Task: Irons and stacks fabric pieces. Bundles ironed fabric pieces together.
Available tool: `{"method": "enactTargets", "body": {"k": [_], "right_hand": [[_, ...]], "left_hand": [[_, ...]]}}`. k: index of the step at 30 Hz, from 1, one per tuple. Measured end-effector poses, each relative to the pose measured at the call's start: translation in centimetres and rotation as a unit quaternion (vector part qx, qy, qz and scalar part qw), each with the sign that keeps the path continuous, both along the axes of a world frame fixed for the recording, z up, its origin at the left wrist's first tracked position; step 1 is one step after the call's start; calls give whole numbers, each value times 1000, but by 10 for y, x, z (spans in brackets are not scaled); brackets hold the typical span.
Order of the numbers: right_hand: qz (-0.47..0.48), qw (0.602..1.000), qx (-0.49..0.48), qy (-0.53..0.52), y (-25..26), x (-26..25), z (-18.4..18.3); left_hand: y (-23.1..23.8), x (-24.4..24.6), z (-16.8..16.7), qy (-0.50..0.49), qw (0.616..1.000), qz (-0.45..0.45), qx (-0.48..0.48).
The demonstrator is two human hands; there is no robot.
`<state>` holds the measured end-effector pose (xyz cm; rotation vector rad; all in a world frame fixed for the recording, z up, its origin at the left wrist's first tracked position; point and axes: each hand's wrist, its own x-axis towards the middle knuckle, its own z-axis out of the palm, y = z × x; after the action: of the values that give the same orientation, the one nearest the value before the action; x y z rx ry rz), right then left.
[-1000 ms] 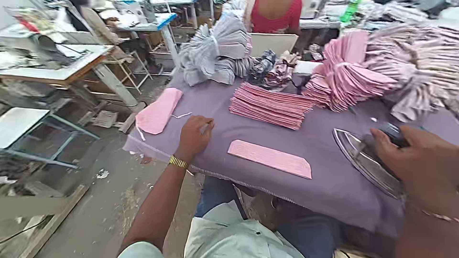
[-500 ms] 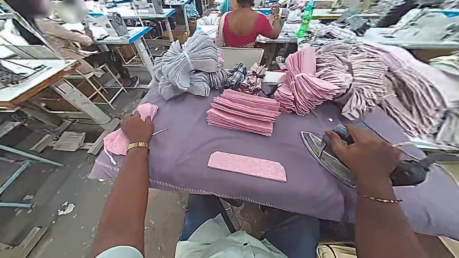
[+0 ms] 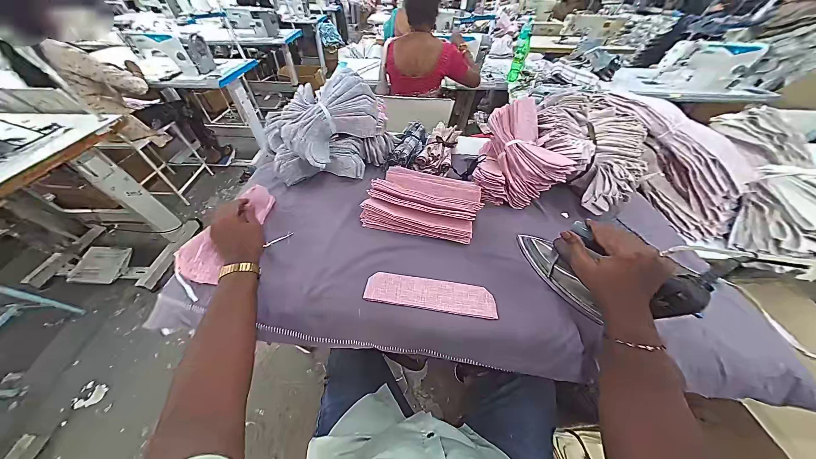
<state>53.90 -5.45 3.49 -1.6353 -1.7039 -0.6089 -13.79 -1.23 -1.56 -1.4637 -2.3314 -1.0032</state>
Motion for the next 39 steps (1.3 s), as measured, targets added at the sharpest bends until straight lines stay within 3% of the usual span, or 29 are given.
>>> {"method": "enactTargets", "body": {"k": [4,7,9,12,14,16,18,19,20,22,24,27,31,39], "right_hand": [[73,993,23,85,-24,-30,-11],[216,958,49,182,-59,-83,-24],[329,901,-5,282,-84,-128,-33],[486,739,-117,452,-101,-182,-37],[495,656,-123,557,-106,-202,-33],[421,645,-61,635,-104,-201,-31],[345,664,19,664,-95,-177,-30],[308,687,48,656,-91,-161,-33],[280,721,71,630,-88,-144,-37],[250,787,112,553,-81,-119,-51],[245,840,136,464,-78,-104,-72],[272,859,160,404,-77,-102,-86],[251,883,164,362,-73,-102,-91],[245,908,130,313,-71,-103,-90]], "left_hand": [[-8,9,4,47,999,8,-15],[-26,50,18,129,986,-45,98],[-51,108,29,168,961,-138,171],[-94,214,39,160,897,-334,242],[-120,277,47,126,834,-489,224],[-127,318,59,57,765,-619,169],[-107,330,69,-56,711,-686,142],[-90,329,74,-94,705,-687,149],[-67,326,79,-104,720,-668,160],[-7,320,88,-43,793,-593,137],[60,317,92,26,834,-549,43],[150,322,94,87,842,-517,-127],[214,325,82,151,795,-498,-312],[236,329,58,174,801,-463,-338]]}}
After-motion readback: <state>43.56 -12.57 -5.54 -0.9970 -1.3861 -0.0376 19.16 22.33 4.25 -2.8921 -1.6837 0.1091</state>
